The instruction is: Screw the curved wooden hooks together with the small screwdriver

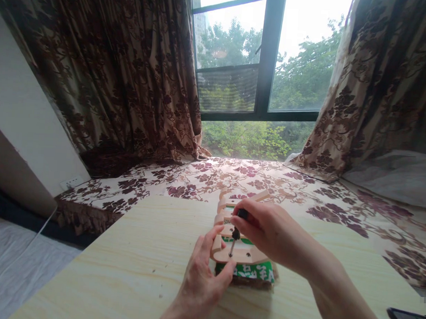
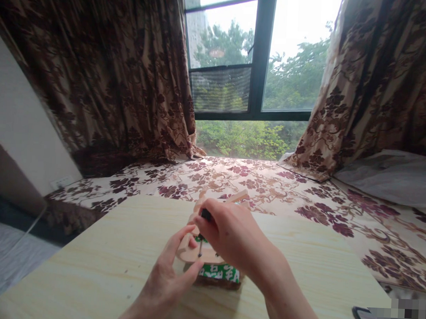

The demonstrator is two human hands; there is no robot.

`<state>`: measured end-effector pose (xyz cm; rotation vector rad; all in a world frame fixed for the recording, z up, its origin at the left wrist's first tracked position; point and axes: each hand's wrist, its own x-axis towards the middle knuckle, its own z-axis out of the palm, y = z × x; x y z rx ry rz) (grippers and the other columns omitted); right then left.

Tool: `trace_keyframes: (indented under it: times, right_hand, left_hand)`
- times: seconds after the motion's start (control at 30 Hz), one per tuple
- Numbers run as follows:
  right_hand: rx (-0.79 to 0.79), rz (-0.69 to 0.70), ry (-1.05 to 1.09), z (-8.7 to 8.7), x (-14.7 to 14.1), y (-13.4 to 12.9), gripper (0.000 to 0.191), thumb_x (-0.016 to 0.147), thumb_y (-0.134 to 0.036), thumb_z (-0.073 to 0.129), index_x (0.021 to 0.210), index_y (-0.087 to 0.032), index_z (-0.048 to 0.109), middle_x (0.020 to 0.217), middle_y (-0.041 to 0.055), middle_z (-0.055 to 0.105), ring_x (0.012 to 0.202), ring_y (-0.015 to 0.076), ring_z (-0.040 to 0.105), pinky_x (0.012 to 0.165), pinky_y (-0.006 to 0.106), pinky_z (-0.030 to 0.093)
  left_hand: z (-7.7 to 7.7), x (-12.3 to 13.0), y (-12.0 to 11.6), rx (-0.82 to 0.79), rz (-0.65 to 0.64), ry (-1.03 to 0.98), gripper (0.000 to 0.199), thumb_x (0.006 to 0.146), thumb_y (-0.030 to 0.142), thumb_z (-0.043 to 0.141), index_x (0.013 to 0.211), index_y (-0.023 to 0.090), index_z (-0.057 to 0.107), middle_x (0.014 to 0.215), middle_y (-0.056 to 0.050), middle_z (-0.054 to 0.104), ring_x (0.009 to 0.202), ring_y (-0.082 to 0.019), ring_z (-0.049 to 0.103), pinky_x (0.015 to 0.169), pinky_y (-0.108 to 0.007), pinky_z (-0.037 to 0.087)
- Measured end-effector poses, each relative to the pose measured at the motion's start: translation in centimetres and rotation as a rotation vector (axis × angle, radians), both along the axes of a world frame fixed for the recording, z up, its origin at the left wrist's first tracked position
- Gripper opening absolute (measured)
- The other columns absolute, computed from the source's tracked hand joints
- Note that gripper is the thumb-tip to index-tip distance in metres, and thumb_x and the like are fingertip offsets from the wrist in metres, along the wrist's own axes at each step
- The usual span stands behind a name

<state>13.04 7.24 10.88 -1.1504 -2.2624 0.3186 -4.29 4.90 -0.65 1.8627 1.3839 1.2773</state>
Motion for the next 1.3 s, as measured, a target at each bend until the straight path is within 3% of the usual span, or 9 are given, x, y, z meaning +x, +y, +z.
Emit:
trace_keyframes:
  times: [0.13, 0.33, 0.57, 0.77, 1.03, 1.3]
  right_hand:
    - [0.034, -0.027, -0.012, -0.05, 0.07, 0.00, 0.016, 0.092, -0.029, 0.050, 0.083, -0.019, 0.056, 0.067, -0.0001, 0.061, 0.057, 0.0115, 0.049, 0.055, 0.024, 0.030]
    - [0.042, 0.082, 0.018, 0.25, -0.23, -0.67, 0.010, 0.090, -0.019, 0.051, 0.084, -0.019, 0.059, 0.067, -0.0021, 0.059, 0.058, 0.0102, 0.047, 0.054, 0.023, 0.030]
    - [0.046, -0.036, -0.018, -0.12, -0.07, 0.13, 0.016, 0.093, -0.028, 0.049, 0.082, -0.018, 0.057, 0.066, -0.0006, 0.061, 0.056, 0.0108, 0.049, 0.054, 0.024, 0.030]
    - [0.017, 0.071, 0.016, 0.27, -0.20, -0.67, 0.012, 0.090, -0.023, 0.051, 0.083, -0.020, 0.060, 0.066, -0.0028, 0.060, 0.058, 0.0106, 0.048, 0.054, 0.023, 0.031]
    - [0.045, -0.023, 0.010, -0.11, -0.15, 0.16, 0.019, 0.093, -0.030, 0.049, 0.081, -0.019, 0.058, 0.065, -0.0011, 0.060, 0.056, 0.0108, 0.048, 0.054, 0.025, 0.030]
    - [0.080, 0.044, -0.019, -0.25, -0.25, -0.19, 0.014, 0.092, -0.025, 0.049, 0.085, -0.020, 0.059, 0.067, -0.0016, 0.061, 0.058, 0.0107, 0.048, 0.055, 0.024, 0.031]
  left_hand:
    - [-0.19, -0.06, 0.19, 0.008, -0.001, 0.013, 0.056, 0.079, 0.023, 0.059, 0.131, 0.028, 0.039, 0.103, -0.001, 0.053, 0.100, -0.017, 0.057, 0.098, -0.038, 0.044]
    - [-0.57, -0.26, 0.19, 0.030, 0.010, 0.025, 0.056, 0.080, 0.025, 0.060, 0.131, 0.029, 0.039, 0.102, -0.001, 0.054, 0.093, -0.017, 0.059, 0.093, -0.037, 0.047]
    - [-0.07, -0.16, 0.07, 0.039, -0.009, 0.018, 0.057, 0.079, 0.023, 0.060, 0.133, 0.027, 0.040, 0.103, -0.002, 0.055, 0.098, -0.017, 0.059, 0.096, -0.037, 0.046]
    - [-0.38, -0.20, 0.18, 0.048, 0.033, 0.032, 0.057, 0.078, 0.025, 0.061, 0.132, 0.027, 0.041, 0.103, -0.002, 0.059, 0.096, -0.018, 0.061, 0.092, -0.037, 0.049]
    - [-0.28, -0.12, 0.12, 0.045, 0.010, 0.017, 0.057, 0.079, 0.025, 0.060, 0.132, 0.027, 0.041, 0.103, -0.002, 0.056, 0.098, -0.017, 0.060, 0.096, -0.037, 0.047]
    - [-0.35, -0.13, 0.25, 0.039, 0.021, 0.013, 0.056, 0.078, 0.026, 0.061, 0.131, 0.027, 0.042, 0.101, -0.002, 0.058, 0.087, -0.016, 0.062, 0.087, -0.035, 0.052]
